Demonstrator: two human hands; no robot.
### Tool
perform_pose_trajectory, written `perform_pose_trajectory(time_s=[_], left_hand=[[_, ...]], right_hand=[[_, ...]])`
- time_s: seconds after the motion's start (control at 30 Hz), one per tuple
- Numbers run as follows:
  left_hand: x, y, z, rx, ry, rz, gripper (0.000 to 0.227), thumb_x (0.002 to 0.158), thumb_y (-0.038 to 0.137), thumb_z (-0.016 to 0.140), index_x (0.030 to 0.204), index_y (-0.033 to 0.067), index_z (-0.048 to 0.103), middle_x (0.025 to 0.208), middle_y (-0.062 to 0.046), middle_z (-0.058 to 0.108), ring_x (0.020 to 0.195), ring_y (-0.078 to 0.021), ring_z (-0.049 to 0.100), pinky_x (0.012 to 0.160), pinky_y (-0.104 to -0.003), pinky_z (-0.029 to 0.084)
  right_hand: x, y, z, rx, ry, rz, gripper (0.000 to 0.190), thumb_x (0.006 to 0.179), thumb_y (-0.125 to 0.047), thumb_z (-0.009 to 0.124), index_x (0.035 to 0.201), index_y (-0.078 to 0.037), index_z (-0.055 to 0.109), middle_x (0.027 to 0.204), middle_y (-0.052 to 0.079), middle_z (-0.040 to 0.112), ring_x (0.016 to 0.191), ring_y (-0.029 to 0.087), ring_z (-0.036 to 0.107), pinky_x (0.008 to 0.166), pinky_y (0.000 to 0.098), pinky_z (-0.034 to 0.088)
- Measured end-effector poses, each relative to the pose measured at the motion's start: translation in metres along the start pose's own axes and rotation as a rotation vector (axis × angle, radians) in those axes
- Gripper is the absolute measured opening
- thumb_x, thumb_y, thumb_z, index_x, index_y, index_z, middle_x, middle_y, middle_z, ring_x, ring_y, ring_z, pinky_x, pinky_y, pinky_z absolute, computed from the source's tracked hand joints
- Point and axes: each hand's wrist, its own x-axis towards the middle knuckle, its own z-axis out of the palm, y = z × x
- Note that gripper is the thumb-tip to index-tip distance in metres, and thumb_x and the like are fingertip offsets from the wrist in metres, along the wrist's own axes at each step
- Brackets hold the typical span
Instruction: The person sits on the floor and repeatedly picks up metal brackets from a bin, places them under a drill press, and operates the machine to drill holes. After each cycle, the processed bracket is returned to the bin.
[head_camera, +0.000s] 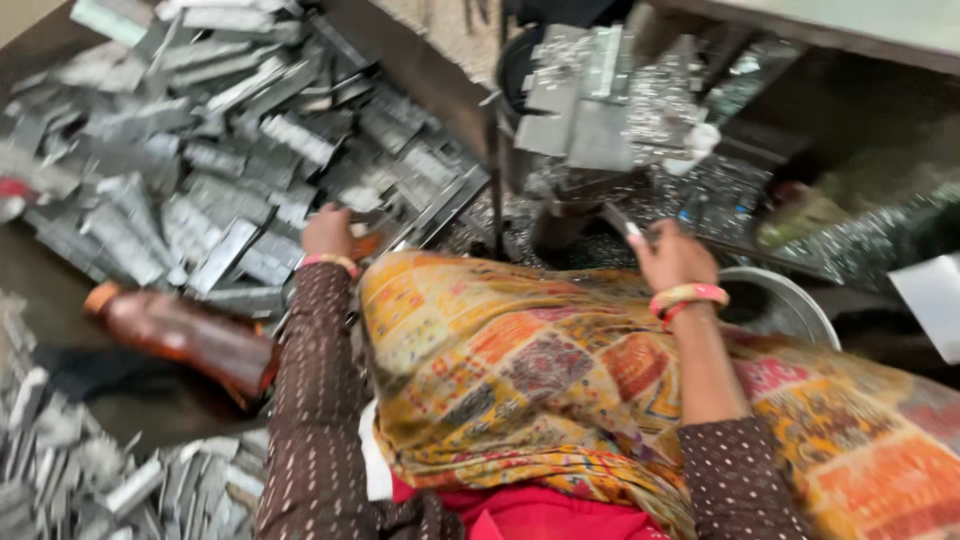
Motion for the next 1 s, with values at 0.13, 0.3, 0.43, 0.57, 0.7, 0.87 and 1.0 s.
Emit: perform_pose_trajectory(time_s=[0.13, 0.3, 0.43, 0.57, 0.7, 0.87, 1.0], left_hand=[[0.033, 0.065, -0.064, 0.024, 0.194, 0.047, 0.02, 0.086, 0.003, 0.066, 0.103, 0.0093, 0.075, 0.098, -0.019, 0.065, 0.086, -0.0424, 0.065, 0.072, -0.053, 0.051], [0.089, 0.176, -0.111, -0.312, 0.399, 0.189, 0.03, 0.082, -0.007, 0.058, 0.109, 0.0023, 0.067, 0.103, -0.018, 0.066, 0.095, -0.0439, 0.063, 0.078, -0.053, 0.05], [0.105, 0.279, -0.087, -0.493, 0.429, 0.148, 0.029, 0.079, -0.001, 0.061, 0.104, 0.009, 0.072, 0.103, -0.013, 0.065, 0.097, -0.0356, 0.066, 0.083, -0.049, 0.054], [0.085, 0.33, -0.051, -0.087, 0.158, 0.238, 0.028, 0.077, 0.025, 0.073, 0.102, 0.0136, 0.076, 0.134, -0.014, 0.056, 0.122, -0.039, 0.053, 0.104, -0.068, 0.03], [0.074, 0.337, -0.047, 0.049, 0.281, 0.342, 0.036, 0.079, 0.033, 0.073, 0.111, 0.0155, 0.077, 0.154, -0.008, 0.049, 0.145, -0.0324, 0.045, 0.123, -0.064, 0.016], [0.049, 0.348, -0.044, 0.097, -0.037, 0.459, 0.046, 0.079, 0.042, 0.072, 0.11, 0.0074, 0.071, 0.149, -0.013, 0.049, 0.141, -0.0316, 0.043, 0.118, -0.061, 0.019], [0.038, 0.347, -0.036, 0.117, 0.211, 0.62, 0.042, 0.099, 0.019, 0.059, 0.138, 0.0046, 0.066, 0.142, -0.013, 0.057, 0.133, -0.0275, 0.054, 0.125, -0.051, 0.028]], right_hand=[[0.0, -0.005, 0.004, -0.027, 0.006, -0.013, 0.047, 0.098, -0.053, 0.062, 0.117, -0.01, 0.067, 0.088, 0.018, 0.075, 0.083, 0.039, 0.073, 0.072, 0.051, 0.056], [-0.001, -0.007, 0.006, -0.026, -0.015, -0.009, 0.049, 0.097, -0.053, 0.062, 0.115, -0.008, 0.065, 0.091, 0.019, 0.074, 0.085, 0.039, 0.072, 0.072, 0.0514, 0.056], [-0.001, -0.009, 0.004, -0.017, -0.023, -0.008, 0.048, 0.097, -0.052, 0.062, 0.111, -0.007, 0.065, 0.096, 0.019, 0.074, 0.088, 0.039, 0.072, 0.073, 0.0513, 0.056], [-0.004, -0.012, 0.005, 0.034, 0.007, 0.014, 0.043, 0.095, -0.049, 0.063, 0.111, -0.009, 0.065, 0.095, 0.019, 0.074, 0.086, 0.039, 0.071, 0.072, 0.0514, 0.055], [-0.004, -0.014, 0.002, 0.054, 0.003, 0.002, 0.041, 0.096, -0.046, 0.063, 0.111, -0.008, 0.065, 0.092, 0.018, 0.075, 0.086, 0.038, 0.072, 0.074, 0.0506, 0.055], [-0.005, -0.018, -0.003, 0.073, -0.079, 0.015, 0.041, 0.098, -0.046, 0.062, 0.112, -0.007, 0.064, 0.092, 0.018, 0.074, 0.084, 0.038, 0.071, 0.072, 0.0502, 0.055], [-0.003, -0.017, -0.005, 0.075, -0.053, 0.013, 0.042, 0.096, -0.046, 0.063, 0.113, -0.008, 0.065, 0.093, 0.017, 0.074, 0.084, 0.038, 0.071, 0.072, 0.0505, 0.055]])
